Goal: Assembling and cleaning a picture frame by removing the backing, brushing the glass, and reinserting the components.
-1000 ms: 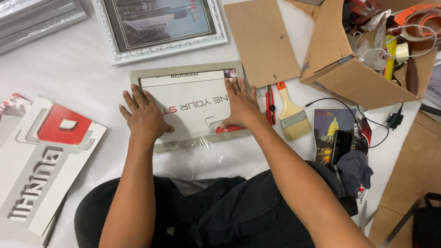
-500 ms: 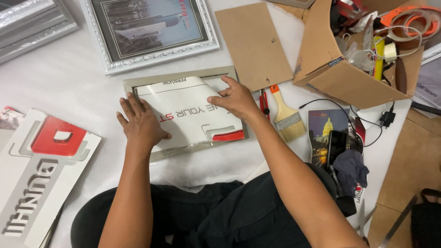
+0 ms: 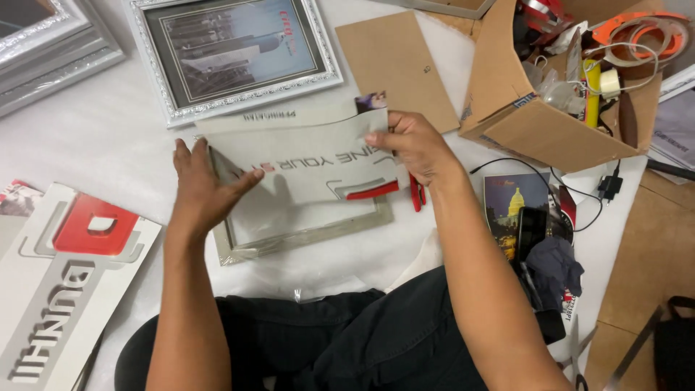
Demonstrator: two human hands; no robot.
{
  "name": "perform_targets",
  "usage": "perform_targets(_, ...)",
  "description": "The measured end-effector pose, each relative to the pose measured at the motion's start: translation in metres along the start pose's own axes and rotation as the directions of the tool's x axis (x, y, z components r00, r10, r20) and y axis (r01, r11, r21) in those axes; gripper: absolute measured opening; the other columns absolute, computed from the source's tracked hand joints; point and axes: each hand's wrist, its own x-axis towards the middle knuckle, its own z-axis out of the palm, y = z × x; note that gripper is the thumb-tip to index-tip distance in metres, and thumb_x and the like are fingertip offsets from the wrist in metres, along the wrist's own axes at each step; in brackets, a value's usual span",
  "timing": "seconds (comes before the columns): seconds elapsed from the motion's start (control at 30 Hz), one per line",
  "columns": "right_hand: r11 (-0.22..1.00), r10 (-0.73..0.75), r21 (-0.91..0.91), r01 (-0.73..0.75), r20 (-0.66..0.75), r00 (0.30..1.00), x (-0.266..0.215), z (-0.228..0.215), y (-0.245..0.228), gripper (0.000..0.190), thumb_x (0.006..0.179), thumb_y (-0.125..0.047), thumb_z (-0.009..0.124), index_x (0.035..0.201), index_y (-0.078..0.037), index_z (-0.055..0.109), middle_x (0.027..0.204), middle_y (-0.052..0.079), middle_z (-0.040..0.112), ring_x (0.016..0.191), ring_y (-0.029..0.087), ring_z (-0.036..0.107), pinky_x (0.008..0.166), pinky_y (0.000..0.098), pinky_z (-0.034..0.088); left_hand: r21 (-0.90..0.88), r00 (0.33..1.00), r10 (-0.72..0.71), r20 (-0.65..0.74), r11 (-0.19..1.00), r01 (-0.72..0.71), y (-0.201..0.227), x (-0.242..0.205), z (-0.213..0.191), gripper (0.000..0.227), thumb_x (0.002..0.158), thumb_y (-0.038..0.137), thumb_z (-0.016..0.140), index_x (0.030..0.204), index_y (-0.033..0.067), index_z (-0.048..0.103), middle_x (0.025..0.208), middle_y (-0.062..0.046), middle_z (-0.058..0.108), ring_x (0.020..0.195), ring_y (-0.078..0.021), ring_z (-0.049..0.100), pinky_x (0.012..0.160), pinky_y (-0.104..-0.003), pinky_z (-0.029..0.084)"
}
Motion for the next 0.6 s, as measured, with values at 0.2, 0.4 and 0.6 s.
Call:
perform_targets(0.2, 0.934, -0.161, 0.332, 0.129, 0.069, 0.985, 0.008, -0.015, 0.003, 0.029, 0.088, 0.006, 0.070, 0.115, -0.003, 0.073, 0.111, 0.013, 0.076, 0.105, 0.023, 0.074, 0.101, 0.0364, 0.056, -0.522, 0.993, 0.113, 0.027, 0.849, -0.083, -0.043, 0.017, 0.008, 0.046, 0.090, 0.023, 0.084, 0.127, 0.0042, 0.064, 0.114, -0.019, 0.071, 0.103, -0.0295, 0.067, 0.092, -0.049, 0.052)
perform_targets(0.4, 0.963, -0.044, 0.264, 0.056, -0.051, 0.998, -0.006, 0.017, -0.026, 0.029, 0.092, -0.014, 0.077, 0.119, -0.009, 0.068, 0.102, 0.008, 0.076, 0.081, 0.020, 0.077, 0.075, 0.0327, 0.066, -0.731, 0.995, 0.082, -0.048, 0.676, -0.092, -0.048, 0.024, 0.011, 0.017, 0.104, 0.016, 0.067, 0.117, 0.0042, 0.067, 0.082, -0.012, 0.067, 0.051, -0.0134, 0.058, 0.044, -0.024, 0.047)
perform_targets(0.6, 0.999, 0.028, -0.022, -0.030, -0.092, 0.995, -0.009, 0.032, -0.020, 0.026, 0.089, -0.020, 0.073, 0.112, -0.009, 0.066, 0.083, 0.009, 0.073, 0.048, 0.011, 0.066, 0.038, 0.0169, 0.046, -0.832, 0.991, -0.055, -0.124, 0.550, -0.073, -0.047, 0.033, 0.022, 0.017, 0.106, 0.018, 0.066, 0.115, 0.0041, 0.064, 0.066, -0.008, 0.063, 0.042, -0.0073, 0.051, 0.038, -0.023, 0.044)
